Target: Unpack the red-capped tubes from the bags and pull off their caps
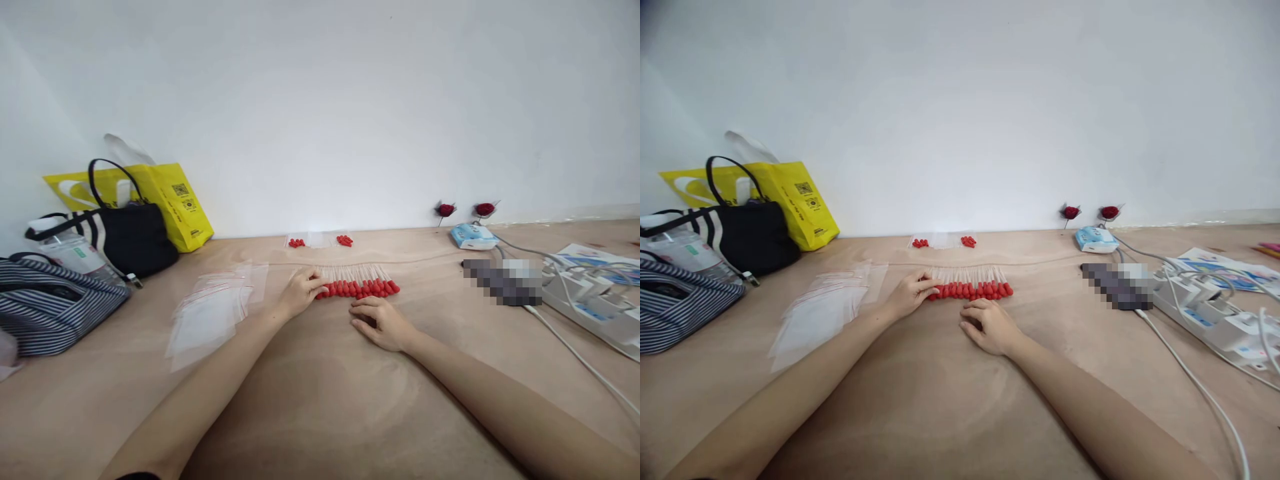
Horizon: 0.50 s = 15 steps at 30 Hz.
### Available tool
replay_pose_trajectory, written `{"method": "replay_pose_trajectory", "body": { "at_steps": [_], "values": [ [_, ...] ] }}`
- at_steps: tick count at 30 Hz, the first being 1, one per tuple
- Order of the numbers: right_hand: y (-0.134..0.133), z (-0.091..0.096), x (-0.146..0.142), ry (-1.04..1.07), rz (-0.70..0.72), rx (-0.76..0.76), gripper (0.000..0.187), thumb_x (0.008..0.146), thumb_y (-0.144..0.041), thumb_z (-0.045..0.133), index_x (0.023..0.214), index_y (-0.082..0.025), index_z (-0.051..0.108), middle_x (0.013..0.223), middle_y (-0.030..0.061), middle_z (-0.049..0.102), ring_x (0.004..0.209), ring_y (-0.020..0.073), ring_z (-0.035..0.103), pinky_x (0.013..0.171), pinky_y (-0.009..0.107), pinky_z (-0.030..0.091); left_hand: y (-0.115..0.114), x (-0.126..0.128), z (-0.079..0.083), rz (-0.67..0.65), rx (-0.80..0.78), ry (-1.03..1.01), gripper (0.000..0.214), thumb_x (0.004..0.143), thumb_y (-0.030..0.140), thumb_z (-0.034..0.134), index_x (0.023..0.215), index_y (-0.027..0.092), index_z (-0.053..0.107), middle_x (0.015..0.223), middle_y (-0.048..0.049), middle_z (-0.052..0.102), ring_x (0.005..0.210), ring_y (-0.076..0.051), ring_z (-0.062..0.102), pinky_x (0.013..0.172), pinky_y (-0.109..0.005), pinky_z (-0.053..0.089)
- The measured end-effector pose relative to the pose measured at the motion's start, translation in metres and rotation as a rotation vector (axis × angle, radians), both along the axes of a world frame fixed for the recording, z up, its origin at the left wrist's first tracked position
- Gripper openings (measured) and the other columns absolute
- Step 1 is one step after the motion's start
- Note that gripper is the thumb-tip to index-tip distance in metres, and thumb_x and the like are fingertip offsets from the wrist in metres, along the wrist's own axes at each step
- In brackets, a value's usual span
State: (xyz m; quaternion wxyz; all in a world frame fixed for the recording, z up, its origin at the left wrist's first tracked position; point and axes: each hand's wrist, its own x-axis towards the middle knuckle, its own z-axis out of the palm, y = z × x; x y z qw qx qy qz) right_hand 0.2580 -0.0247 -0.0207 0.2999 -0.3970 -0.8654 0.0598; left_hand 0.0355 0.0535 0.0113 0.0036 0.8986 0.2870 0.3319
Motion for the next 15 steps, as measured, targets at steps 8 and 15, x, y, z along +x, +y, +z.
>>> {"method": "replay_pose_trajectory", "body": {
  "at_steps": [8,15],
  "values": [
    [-0.004,-0.002,0.004,0.075,0.013,0.056,0.022,0.08,-0.026,0.048,0.098,-0.019,0.059,0.096,0.0075,0.061,0.088,0.018,0.056,0.077,0.033,0.046,-0.041,-0.008,0.004,-0.03,-0.087,-0.345,0.019,0.084,0.026,0.049,0.096,0.019,0.061,0.085,-0.0048,0.062,0.08,-0.014,0.058,0.073,-0.028,0.047],
    [-0.015,0.005,-0.001,0.181,-0.203,0.388,0.045,0.076,-0.041,0.055,0.114,-0.019,0.048,0.106,0.0126,0.053,0.102,0.0254,0.048,0.086,0.043,0.038,-0.074,-0.013,-0.009,-0.064,-0.351,-0.286,0.02,0.083,0.024,0.048,0.096,0.017,0.062,0.088,-0.0069,0.065,0.081,-0.015,0.061,0.073,-0.028,0.05]
  ]
}}
